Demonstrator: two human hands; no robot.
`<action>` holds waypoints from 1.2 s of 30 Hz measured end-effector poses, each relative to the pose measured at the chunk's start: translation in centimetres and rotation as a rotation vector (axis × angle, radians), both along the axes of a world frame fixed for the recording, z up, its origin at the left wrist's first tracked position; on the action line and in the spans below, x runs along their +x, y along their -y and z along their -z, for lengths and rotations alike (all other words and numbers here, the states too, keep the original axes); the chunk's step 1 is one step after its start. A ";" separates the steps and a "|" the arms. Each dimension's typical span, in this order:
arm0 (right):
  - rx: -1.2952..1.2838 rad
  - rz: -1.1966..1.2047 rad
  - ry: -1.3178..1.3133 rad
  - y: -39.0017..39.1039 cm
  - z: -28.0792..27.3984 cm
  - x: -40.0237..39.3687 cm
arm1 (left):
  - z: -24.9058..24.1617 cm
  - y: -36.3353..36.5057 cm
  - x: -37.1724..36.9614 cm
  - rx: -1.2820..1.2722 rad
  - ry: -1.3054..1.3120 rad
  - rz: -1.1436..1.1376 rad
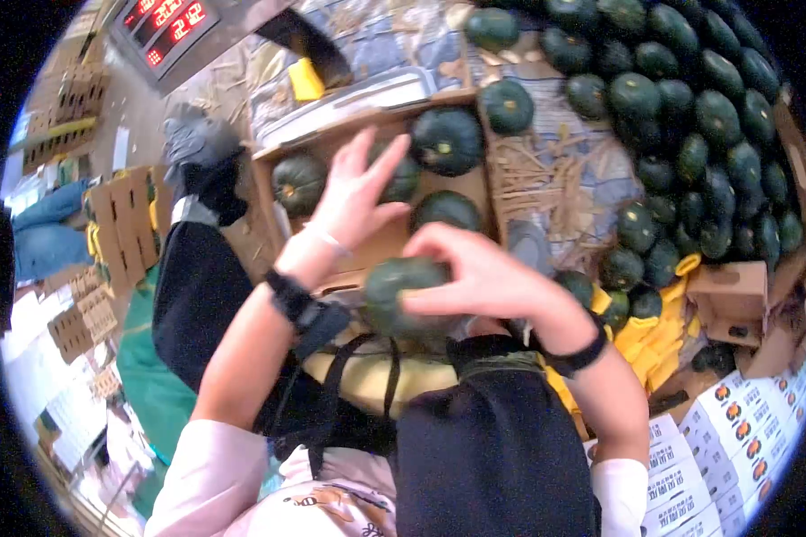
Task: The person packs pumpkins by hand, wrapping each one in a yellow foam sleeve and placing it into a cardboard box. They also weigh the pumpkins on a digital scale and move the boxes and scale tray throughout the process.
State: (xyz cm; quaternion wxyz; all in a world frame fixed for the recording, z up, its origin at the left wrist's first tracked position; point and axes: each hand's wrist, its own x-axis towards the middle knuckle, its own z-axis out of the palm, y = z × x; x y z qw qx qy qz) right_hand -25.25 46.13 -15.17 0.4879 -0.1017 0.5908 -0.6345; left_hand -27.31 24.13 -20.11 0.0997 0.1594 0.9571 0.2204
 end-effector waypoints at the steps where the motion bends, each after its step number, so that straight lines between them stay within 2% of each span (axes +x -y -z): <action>1: 0.058 -0.074 -0.208 1.5 0.3 -0.2 | -0.1 1.2 -0.4 0.094 0.040 0.034; 2: 0.104 -0.070 -0.196 3.2 0.4 -0.1 | -1.4 2.0 -0.6 0.156 0.097 -0.006; 3: 0.089 -0.061 -0.291 5.1 2.1 0.4 | -1.7 4.0 0.0 0.112 0.044 -0.042; 4: 0.066 0.003 -0.384 7.3 3.3 1.1 | -4.1 4.3 0.9 0.155 0.102 -0.253; 5: 0.126 -0.037 -0.579 9.2 4.3 0.8 | -6.2 4.8 1.5 0.132 0.177 -0.342; 6: 0.123 -0.119 -0.564 10.2 4.7 0.5 | -5.6 6.5 2.9 0.261 0.153 -0.294; 7: 0.046 0.024 -0.785 11.5 7.2 1.4 | -5.4 7.1 4.5 0.305 0.202 -0.274; 8: 0.120 -0.036 -0.680 13.1 8.1 1.4 | -4.7 6.9 5.9 0.224 0.215 -0.234; 9: 0.144 0.006 -0.774 13.2 7.7 1.5 | -3.9 6.6 6.9 0.128 0.231 -0.118; 10: 0.127 -0.094 -0.910 11.1 6.1 0.7 | -4.8 4.0 8.1 0.201 0.347 -0.263; 12: 0.162 -0.186 -0.673 3.1 -0.6 -1.7 | -2.8 5.7 9.4 -0.209 0.010 0.175; 13: 0.095 0.120 -0.460 -2.2 -1.6 -1.8 | -3.4 5.2 9.3 -0.083 0.079 0.077; 14: 0.030 0.544 0.071 -7.3 -1.4 -0.6 | -4.1 4.8 9.2 0.043 0.143 -0.028; 15: 0.499 0.802 -0.415 -13.2 0.7 1.4 | -4.3 5.0 9.1 0.135 0.123 -0.128; 16: 1.113 0.618 -0.802 -18.8 0.8 4.3 | -5.0 4.7 9.1 0.263 0.160 -0.257; 17: 1.525 0.498 -0.593 -22.0 1.1 8.0 | -5.6 5.0 9.3 0.276 0.153 -0.271; 18: 1.798 0.374 -0.697 -25.5 5.9 13.6 | -6.1 5.3 9.4 0.296 0.132 -0.286; 19: 1.707 0.292 -0.471 -27.0 6.4 17.1 | -7.1 4.8 9.7 0.405 0.153 -0.330; 20: 1.723 0.277 -0.528 -27.2 5.5 18.9 | -8.5 4.1 10.1 0.514 0.163 -0.377; 21: 1.647 0.522 -0.510 -31.4 9.2 21.2 | -10.5 4.0 10.3 0.408 0.103 -0.311; 22: 1.531 0.650 -0.720 -31.7 5.9 20.4 | -12.7 3.7 10.7 0.356 0.068 -0.285; 24: 1.264 0.792 -1.145 -30.6 -2.5 17.8 | -15.5 3.9 12.5 0.464 0.045 -0.359; 25: 1.291 0.818 -0.978 -29.1 -7.3 16.5 | -16.9 3.8 13.4 0.536 0.075 -0.405; 26: 1.109 0.957 -0.791 -30.9 -7.4 16.2 | -17.9 4.1 14.3 0.528 0.041 -0.394; 27: 1.137 0.946 -0.620 -33.0 -6.1 16.5 | -18.4 4.4 15.4 0.554 0.030 -0.392; 28: 1.286 0.839 -0.519 -34.5 -3.3 17.4 | -18.6 4.5 16.4 0.574 0.028 -0.394; 31: 1.564 0.694 -0.436 -35.1 5.0 21.3 | -18.6 4.5 19.9 0.577 -0.055 -0.333; 33: 1.571 0.753 -0.428 -34.0 7.0 22.9 | -18.1 5.0 22.0 0.517 -0.137 -0.204; 34: 1.565 0.798 -0.403 -33.8 7.6 23.8 | -18.4 5.5 23.4 0.555 -0.099 -0.180; 36: 1.459 0.943 -0.378 -33.8 7.0 24.4 | -18.4 6.9 25.4 0.563 -0.053 -0.220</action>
